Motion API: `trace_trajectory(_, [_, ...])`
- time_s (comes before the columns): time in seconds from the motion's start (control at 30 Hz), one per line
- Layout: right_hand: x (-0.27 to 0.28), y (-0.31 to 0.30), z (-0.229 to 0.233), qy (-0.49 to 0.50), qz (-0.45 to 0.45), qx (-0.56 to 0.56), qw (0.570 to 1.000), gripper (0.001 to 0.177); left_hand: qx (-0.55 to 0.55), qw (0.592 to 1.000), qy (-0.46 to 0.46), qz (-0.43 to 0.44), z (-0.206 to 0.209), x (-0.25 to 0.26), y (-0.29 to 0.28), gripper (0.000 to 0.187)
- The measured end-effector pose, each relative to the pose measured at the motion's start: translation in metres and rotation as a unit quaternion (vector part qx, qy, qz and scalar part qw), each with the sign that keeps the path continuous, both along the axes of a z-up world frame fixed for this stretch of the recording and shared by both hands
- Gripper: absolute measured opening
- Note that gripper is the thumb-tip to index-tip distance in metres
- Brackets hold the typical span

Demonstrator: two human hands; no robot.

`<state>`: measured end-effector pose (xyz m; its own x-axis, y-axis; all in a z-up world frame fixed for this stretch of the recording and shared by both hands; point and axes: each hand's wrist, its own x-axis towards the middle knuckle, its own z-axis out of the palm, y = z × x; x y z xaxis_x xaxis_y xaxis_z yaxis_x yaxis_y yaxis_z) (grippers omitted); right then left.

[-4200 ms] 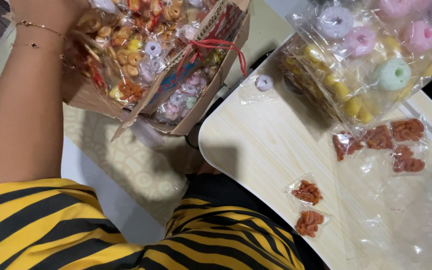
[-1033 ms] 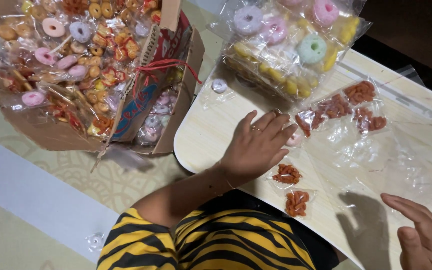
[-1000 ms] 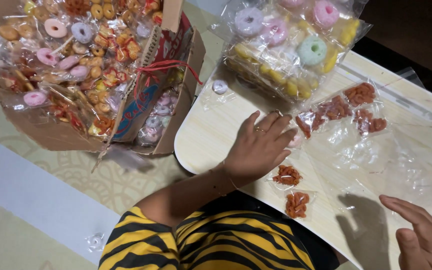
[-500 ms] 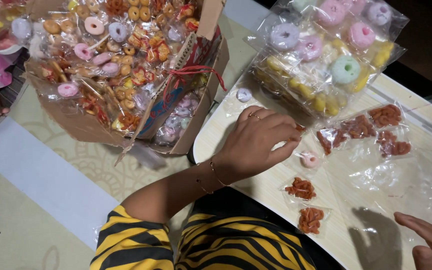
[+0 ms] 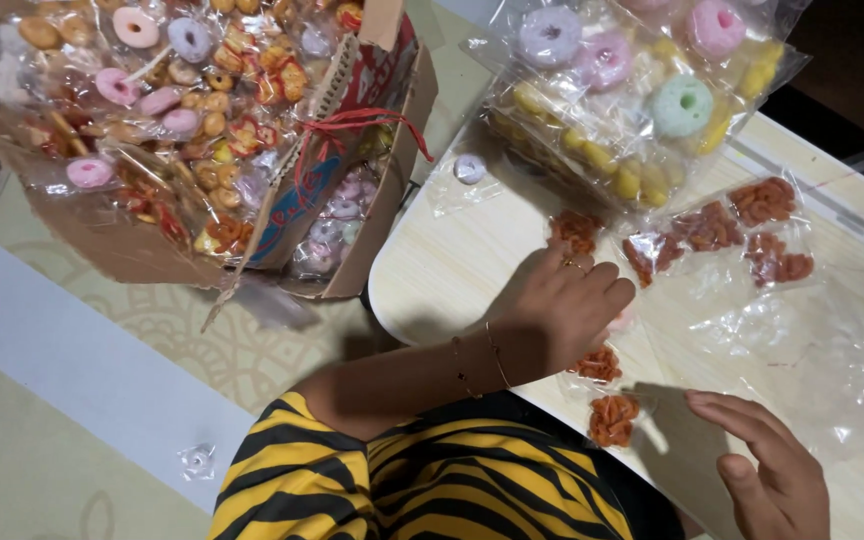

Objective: Packing small snack items into individual plastic bags

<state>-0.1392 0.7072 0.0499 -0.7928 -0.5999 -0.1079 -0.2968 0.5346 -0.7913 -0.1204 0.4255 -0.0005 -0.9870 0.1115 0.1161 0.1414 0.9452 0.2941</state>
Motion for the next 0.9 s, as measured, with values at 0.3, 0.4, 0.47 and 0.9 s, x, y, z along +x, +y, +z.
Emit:
trace_trajectory(0.3, [-0.017,0.009,0.021,-0.040,-0.036,0.107,0.993,0.056,-0.003,0.976,-0.140,0.166,0.166,0.036,-0.180,0.027])
trace_trajectory(0.4, [-0.028,0.014,0.007,-0.017,-0.033,0.095,0.995,0.059,-0.149,0.958,-0.081,0.231,0.157,0.049,-0.279,0.029])
trace_trajectory(0.47, [-0.029,0.019,-0.003,0.041,-0.017,0.044,0.998,0.057,-0.033,0.869,-0.335,0.362,0.157,0.039,-0.342,0.050])
trace_trajectory(0.9, [-0.006,0.023,0.023,-0.041,-0.129,0.103,0.985,0.058,-0.085,0.854,0.122,0.498,-0.027,0.038,-0.541,0.019])
